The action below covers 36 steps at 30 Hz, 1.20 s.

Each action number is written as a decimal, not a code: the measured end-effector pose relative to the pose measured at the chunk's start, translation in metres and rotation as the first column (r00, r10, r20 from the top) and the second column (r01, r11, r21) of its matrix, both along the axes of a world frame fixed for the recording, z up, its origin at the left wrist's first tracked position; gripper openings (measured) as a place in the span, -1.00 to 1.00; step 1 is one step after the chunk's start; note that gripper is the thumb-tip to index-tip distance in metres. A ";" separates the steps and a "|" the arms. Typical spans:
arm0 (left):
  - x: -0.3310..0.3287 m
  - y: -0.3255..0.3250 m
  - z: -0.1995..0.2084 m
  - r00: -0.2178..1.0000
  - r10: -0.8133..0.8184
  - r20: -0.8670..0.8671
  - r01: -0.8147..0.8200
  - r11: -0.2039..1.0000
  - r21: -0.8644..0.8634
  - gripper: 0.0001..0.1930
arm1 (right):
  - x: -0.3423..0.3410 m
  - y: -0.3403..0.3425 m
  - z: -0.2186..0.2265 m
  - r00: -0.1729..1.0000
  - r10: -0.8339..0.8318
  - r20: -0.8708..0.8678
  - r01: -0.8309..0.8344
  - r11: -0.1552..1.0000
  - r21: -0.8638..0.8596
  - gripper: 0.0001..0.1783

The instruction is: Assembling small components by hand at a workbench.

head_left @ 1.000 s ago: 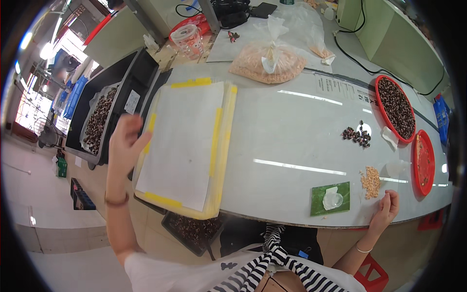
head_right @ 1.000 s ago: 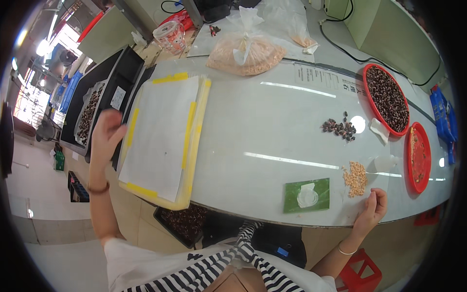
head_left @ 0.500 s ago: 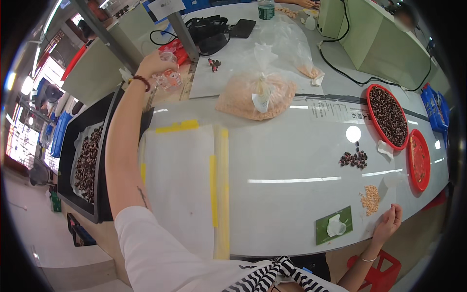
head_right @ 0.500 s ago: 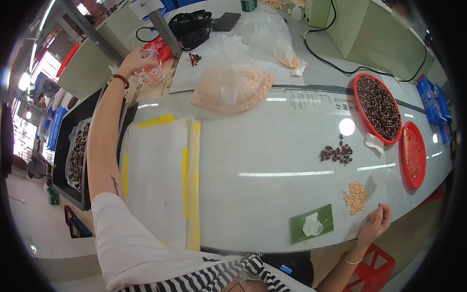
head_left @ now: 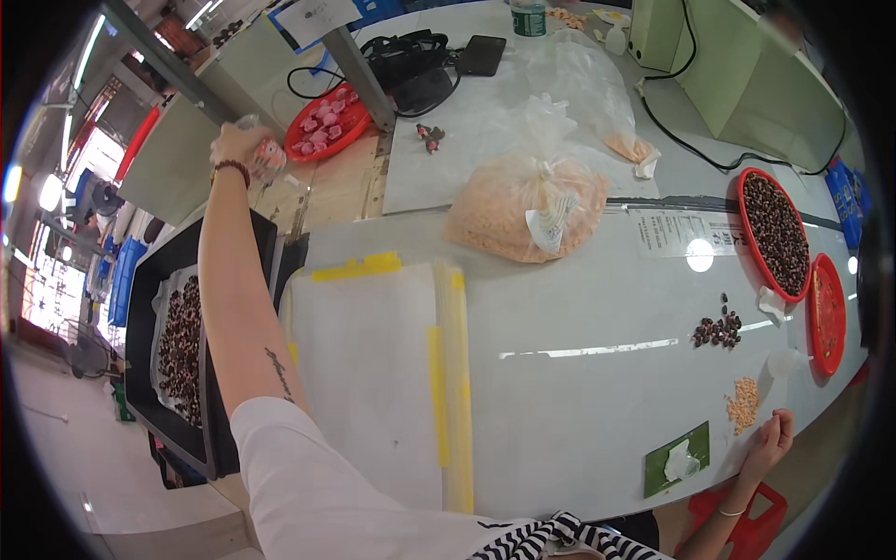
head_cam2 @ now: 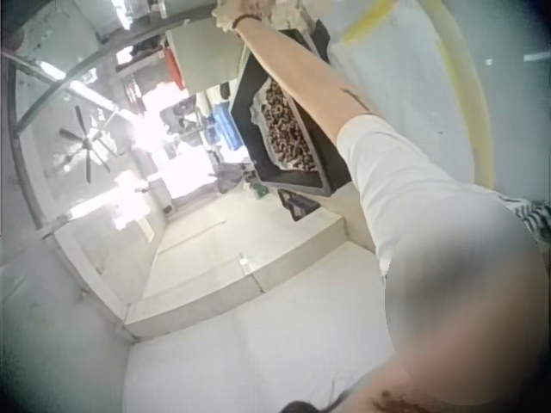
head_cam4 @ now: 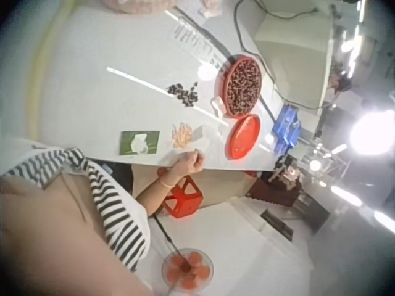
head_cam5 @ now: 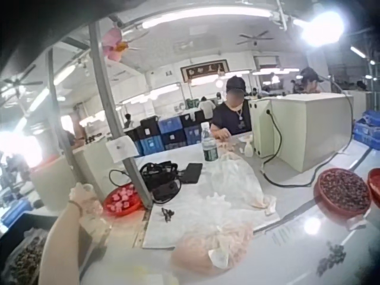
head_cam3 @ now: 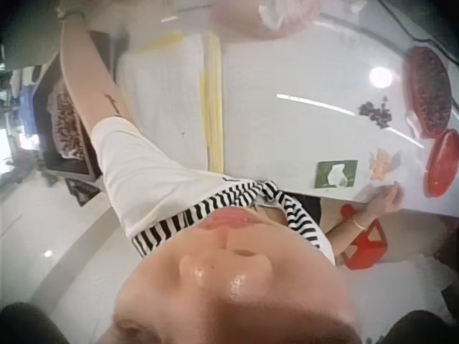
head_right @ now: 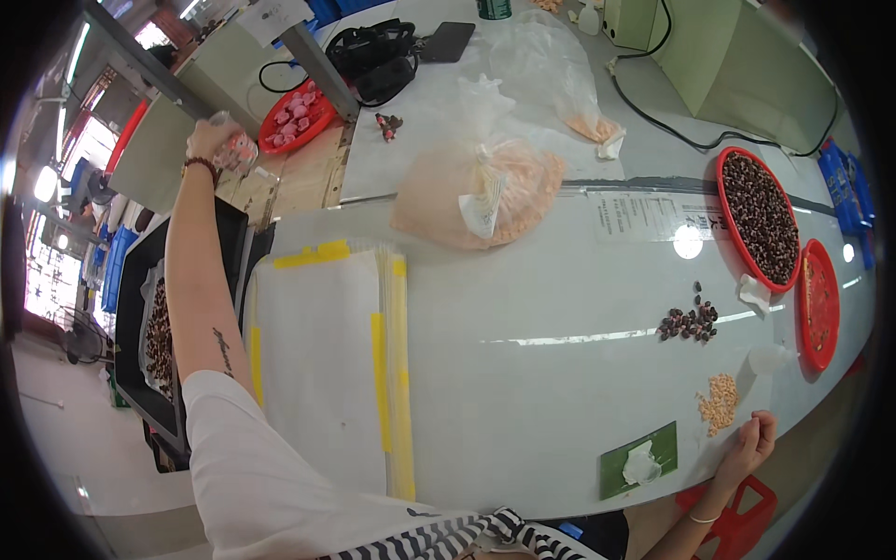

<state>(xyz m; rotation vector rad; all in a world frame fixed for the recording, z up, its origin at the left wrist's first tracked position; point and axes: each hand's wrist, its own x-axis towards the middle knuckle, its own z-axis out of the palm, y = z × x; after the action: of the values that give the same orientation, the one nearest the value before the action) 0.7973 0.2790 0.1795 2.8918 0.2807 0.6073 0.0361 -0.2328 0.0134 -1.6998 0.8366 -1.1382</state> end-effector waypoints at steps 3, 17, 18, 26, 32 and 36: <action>0.026 0.027 -0.018 0.984 0.096 -0.151 -0.095 0.995 0.014 -0.20 | 0.006 0.003 0.003 0.999 0.049 0.013 -0.050 0.997 0.051 -0.90; 0.005 -0.041 -0.022 0.962 -0.057 0.267 -0.016 0.964 0.265 -0.27 | 0.000 0.000 0.001 0.998 0.055 0.026 -0.057 0.995 0.086 -0.94; 0.003 -0.056 -0.014 0.917 -0.275 0.289 0.191 0.939 0.287 -0.25 | 0.000 0.000 0.001 0.998 0.050 0.026 -0.052 0.995 0.086 -0.94; -0.063 -0.156 -0.082 0.558 -0.713 0.425 0.726 0.668 0.165 -0.29 | 0.008 0.000 0.015 1.000 -0.006 -0.001 0.006 1.000 0.015 -0.94; -0.106 -0.189 -0.079 0.143 -0.975 0.170 0.988 0.150 0.030 -0.47 | 0.013 0.012 0.016 0.999 0.000 0.044 -0.003 0.998 0.060 -0.94; -0.109 -0.241 -0.102 -0.196 -0.964 0.180 0.968 -0.161 0.194 -0.62 | 0.010 0.007 0.011 0.999 0.020 0.046 -0.023 0.998 0.058 -0.94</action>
<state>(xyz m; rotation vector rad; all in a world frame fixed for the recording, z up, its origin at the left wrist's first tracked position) 0.6880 0.0381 0.0776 1.8139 -1.8979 0.5288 0.0466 -0.2259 0.0245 -1.6259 0.8139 -1.1233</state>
